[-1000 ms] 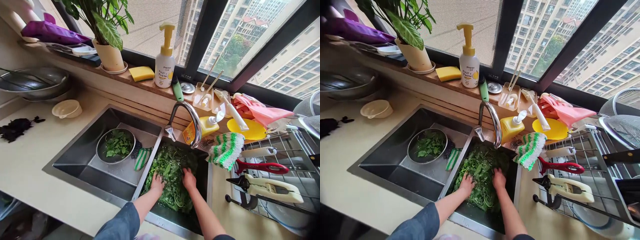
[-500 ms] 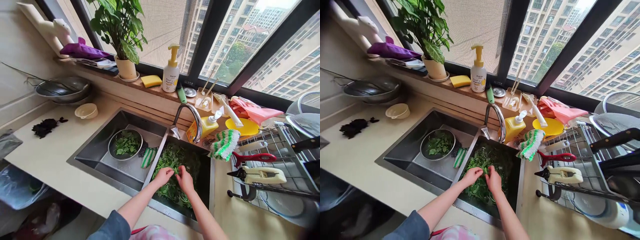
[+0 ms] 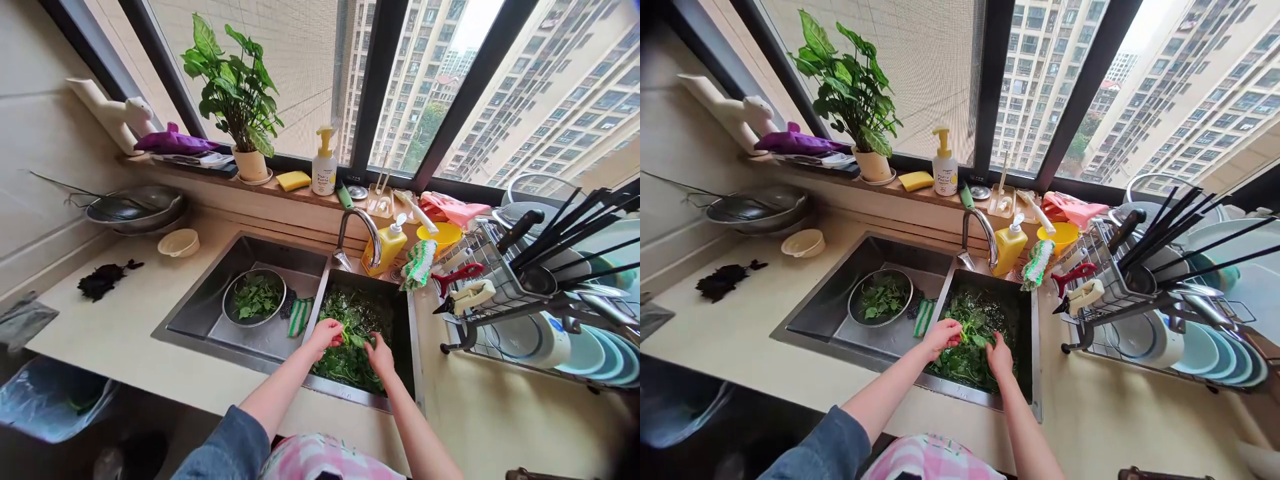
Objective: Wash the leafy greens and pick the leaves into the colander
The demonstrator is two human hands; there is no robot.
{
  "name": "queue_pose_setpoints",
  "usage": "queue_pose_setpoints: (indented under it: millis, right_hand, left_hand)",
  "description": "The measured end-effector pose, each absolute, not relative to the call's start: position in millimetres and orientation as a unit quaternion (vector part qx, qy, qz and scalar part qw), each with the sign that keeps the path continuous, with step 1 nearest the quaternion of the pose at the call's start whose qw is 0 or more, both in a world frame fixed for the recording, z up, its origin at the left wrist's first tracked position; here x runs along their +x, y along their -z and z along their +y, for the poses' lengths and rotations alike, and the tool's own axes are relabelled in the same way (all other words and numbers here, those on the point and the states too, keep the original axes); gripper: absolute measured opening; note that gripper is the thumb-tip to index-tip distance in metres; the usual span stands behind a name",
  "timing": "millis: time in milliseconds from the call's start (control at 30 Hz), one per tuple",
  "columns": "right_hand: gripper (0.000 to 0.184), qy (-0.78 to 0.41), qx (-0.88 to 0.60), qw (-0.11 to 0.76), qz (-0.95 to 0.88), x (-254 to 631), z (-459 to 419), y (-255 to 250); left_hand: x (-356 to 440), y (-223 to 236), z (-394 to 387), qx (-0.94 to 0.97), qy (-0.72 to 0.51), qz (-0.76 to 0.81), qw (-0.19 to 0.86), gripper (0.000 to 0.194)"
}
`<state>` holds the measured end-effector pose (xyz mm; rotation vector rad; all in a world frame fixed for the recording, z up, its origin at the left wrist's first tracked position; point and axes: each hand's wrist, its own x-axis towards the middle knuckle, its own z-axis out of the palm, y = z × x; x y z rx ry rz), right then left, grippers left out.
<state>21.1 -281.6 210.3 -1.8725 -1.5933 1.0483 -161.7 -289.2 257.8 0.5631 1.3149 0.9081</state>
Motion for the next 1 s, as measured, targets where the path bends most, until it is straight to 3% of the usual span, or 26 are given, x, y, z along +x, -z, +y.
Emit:
queue_pose_setpoints:
  millis: [67,200,300,433,600,733,1000]
  right_hand:
    - [0.031,-0.355,-0.679,0.232,-0.600,26,-285,-212]
    - [0.034,-0.462,-0.552,0.374,-0.585,14,-293,-238]
    - [0.036,-0.515,-0.498,0.420,-0.557,0,-296,-262]
    - [0.035,-0.507,-0.477,0.415,-0.586,-7,-298,-279]
    - [0.022,-0.366,-0.479,0.409,-0.686,-6,-298,-285]
    - [0.016,-0.303,-0.475,0.357,-0.745,-5,-296,-286]
    - [0.010,-0.152,-0.467,0.296,-0.819,-7,-298,-291]
  left_hand:
    - [-166,-262,-291,0.219,-0.408,0.560,0.687,0.027]
    - [-174,-267,-294,0.189,-0.415,0.513,0.727,0.026]
    - [-176,-268,-295,0.184,-0.423,0.484,0.744,0.026]
    - [-176,-270,-296,0.192,-0.454,0.452,0.744,0.031]
    - [-171,-270,-297,0.229,-0.460,0.466,0.720,0.035]
    - [-164,-270,-297,0.249,-0.465,0.467,0.710,0.037]
    - [-151,-268,-302,0.145,-0.509,0.464,0.710,0.029]
